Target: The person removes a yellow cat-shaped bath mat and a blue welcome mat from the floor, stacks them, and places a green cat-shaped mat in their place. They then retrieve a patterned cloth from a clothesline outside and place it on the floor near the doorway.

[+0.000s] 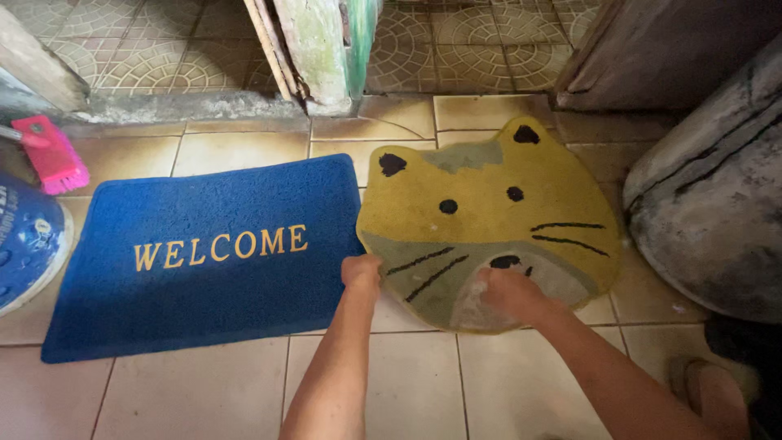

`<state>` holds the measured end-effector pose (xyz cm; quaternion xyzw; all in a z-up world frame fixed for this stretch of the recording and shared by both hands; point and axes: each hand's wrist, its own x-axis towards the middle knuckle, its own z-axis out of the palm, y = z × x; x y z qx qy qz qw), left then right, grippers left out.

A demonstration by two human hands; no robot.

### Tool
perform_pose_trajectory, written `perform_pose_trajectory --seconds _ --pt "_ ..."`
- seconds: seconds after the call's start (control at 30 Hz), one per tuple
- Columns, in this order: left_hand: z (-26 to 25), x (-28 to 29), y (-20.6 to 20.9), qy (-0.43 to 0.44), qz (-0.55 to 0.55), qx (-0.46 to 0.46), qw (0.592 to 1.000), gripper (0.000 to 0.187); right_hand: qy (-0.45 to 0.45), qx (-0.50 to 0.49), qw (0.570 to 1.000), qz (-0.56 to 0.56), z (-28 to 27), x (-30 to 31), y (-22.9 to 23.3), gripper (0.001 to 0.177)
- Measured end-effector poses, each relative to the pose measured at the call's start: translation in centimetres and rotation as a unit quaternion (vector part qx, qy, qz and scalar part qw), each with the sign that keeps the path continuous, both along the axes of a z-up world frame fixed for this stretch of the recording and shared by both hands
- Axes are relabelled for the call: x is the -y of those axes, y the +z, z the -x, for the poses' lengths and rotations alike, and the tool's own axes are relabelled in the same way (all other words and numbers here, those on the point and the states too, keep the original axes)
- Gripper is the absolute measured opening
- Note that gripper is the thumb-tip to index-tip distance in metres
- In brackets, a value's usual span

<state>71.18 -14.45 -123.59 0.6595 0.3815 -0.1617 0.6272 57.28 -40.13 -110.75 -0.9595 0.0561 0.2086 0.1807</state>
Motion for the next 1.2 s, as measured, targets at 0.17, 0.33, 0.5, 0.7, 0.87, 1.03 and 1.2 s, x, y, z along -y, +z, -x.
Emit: perform_pose_trajectory --seconds 0.17,0.33,0.5,0.7,0.87,1.03,1.2 --pt "-0.8 -0.4 -3.6 -0.166 -0.201 0.088 0.961 0.025 0.014 0.043 0.999 0.003 -0.6 -0.3 -0.2 0.029" --pt "-5.4 -9.0 -2.7 -0.429 -0.583 0.273 0.633 0.027 -0.062 0.092 0.993 -0.029 -1.1 1.3 0.6 0.027" --pt "-6.9 -14.9 10.5 -0.204 -0.410 0.255 0.852 0.025 -0.124 0.195 0.973 -0.016 -1.4 3.6 0.4 0.023" --pt "-0.4 1.4 20.9 -0.316 -0.407 0.244 0.821 0.015 -0.216 0.191 0.955 0.060 -1.7 4.9 -0.1 0.024" --pt "7.2 11.2 21.4 -0.416 -0.231 0.465 0.747 0.031 -0.291 0.174 0.937 0.079 -0.5 8.4 0.2 0.031" --pt "4.0 7.5 20.2 -0.400 -0.307 0.314 0.804 0.030 -0.315 0.194 0.926 0.079 2.8 12.8 -1.7 0.031" --pt "0.7 0.0 15.6 -0.414 -0.367 0.126 0.823 0.024 -0.288 0.196 0.936 0.051 2.6 13.5 -2.7 0.028"
